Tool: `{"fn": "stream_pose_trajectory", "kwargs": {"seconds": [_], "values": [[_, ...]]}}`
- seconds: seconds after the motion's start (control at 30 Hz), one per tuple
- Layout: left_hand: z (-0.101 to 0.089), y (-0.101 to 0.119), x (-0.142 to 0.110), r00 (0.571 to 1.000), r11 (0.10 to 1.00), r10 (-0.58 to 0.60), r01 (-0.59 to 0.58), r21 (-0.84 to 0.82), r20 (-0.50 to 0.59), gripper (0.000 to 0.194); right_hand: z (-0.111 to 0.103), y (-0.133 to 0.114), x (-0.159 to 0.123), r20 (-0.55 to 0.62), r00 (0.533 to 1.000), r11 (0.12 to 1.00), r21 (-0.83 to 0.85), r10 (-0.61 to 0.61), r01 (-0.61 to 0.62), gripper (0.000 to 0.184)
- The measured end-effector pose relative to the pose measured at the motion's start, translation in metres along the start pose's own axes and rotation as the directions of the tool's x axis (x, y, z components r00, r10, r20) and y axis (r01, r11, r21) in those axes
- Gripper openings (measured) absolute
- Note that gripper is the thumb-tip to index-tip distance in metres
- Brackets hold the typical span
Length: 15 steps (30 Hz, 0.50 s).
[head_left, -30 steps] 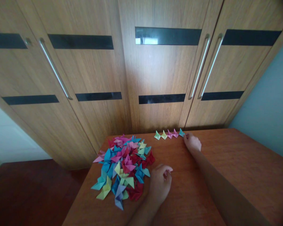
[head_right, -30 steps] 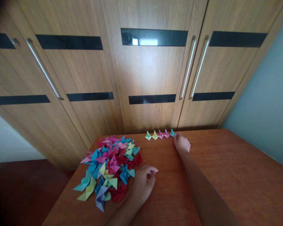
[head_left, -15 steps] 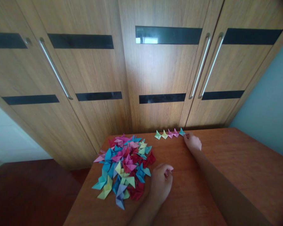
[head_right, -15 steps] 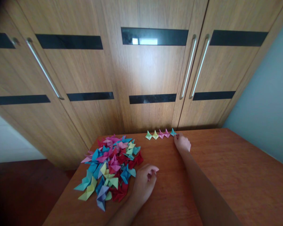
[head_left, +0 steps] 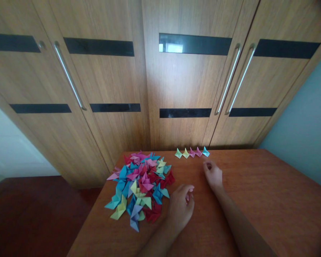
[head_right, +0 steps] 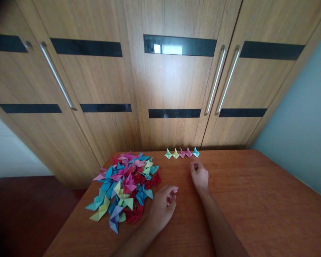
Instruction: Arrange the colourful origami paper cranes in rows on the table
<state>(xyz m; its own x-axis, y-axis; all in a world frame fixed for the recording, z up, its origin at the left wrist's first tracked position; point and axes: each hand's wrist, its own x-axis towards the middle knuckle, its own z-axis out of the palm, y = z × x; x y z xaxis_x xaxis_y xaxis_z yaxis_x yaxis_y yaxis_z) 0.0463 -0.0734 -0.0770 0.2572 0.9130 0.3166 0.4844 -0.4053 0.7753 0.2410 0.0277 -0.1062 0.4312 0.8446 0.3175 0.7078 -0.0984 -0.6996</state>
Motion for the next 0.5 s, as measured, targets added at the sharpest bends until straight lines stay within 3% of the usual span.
{"fn": "stream_pose_trajectory", "kwargs": {"seconds": [0.17,0.37,0.5], "values": [[-0.041,0.019,0.005,0.994,0.946,0.109,-0.105,0.308,0.002,0.033,0.000,-0.009,-0.018,0.156,0.981,0.992,0.072,-0.112,0.102,0.027],[-0.117,0.013,0.010,0.967,0.752,0.017,0.155,0.640,-0.253,0.023,0.000,-0.011,-0.020,0.189,0.968,0.982,0.124,-0.166,0.145,0.025],[-0.142,0.002,0.003,0.969,0.683,-0.165,0.246,0.688,-0.183,0.025,0.001,-0.012,-0.019,0.187,0.964,0.977,0.136,-0.191,0.167,0.025]]}}
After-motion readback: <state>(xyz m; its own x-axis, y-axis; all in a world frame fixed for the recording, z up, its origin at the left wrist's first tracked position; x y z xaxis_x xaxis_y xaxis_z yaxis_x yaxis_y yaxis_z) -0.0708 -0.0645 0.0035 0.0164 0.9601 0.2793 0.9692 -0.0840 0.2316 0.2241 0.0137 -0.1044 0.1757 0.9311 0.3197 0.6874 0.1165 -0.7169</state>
